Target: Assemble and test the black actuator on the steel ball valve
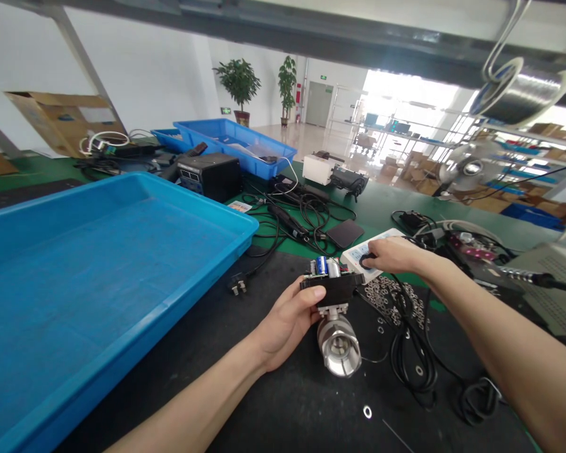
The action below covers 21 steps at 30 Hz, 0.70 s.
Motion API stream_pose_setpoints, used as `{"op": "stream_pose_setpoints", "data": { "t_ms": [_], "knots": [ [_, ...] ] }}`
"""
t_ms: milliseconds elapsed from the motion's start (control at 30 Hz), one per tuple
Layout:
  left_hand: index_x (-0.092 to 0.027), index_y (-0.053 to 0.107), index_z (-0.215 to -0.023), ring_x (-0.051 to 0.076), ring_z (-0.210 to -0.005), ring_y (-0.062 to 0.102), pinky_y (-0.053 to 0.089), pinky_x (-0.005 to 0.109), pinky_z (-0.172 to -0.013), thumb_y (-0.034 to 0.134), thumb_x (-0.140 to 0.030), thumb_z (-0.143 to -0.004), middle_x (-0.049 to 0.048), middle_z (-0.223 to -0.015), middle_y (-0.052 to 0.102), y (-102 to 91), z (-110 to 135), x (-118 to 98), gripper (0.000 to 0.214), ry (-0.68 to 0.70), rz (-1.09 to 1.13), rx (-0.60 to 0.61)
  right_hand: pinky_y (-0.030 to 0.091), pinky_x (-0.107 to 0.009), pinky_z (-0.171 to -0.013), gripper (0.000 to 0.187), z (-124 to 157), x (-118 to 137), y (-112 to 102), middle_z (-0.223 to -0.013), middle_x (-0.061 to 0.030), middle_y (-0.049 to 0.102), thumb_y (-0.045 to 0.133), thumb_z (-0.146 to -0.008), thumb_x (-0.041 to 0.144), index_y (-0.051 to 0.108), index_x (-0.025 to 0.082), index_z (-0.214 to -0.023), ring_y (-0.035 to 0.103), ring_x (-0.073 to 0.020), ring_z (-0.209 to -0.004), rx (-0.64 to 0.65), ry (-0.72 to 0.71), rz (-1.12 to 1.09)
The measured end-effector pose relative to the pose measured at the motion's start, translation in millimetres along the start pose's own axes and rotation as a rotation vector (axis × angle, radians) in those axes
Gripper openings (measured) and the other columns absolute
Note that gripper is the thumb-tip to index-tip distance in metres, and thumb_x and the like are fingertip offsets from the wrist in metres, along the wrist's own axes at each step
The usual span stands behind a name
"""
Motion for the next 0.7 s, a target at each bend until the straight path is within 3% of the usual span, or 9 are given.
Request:
{"op": "stream_pose_setpoints", "data": {
  "t_ms": [700],
  "knots": [
    [-0.019, 0.063, -0.129, 0.027, -0.12, 0.067, 0.048, 0.043, -0.109, 0.068, -0.038, -0.089, 0.0129, -0.127, 0.072, 0.4, 0.2, 0.5, 0.045, -0.004, 0.015, -0.006, 0.056, -0.04, -0.085, 0.043, 1.1, 2.3, -5.1, -0.098, -0.0066, 0.07, 0.055, -0.101, 0.055, 0.068, 0.015, -0.105, 0.068, -0.0188, -0.088, 0.025, 0.021, -0.008]
  ]
}}
Point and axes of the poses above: each hand's wrist, its own z-axis away from the middle knuckle, its own y-axis out of the palm, x = y × z, the point moved 3 cm from there along -z, towards the middle knuckle
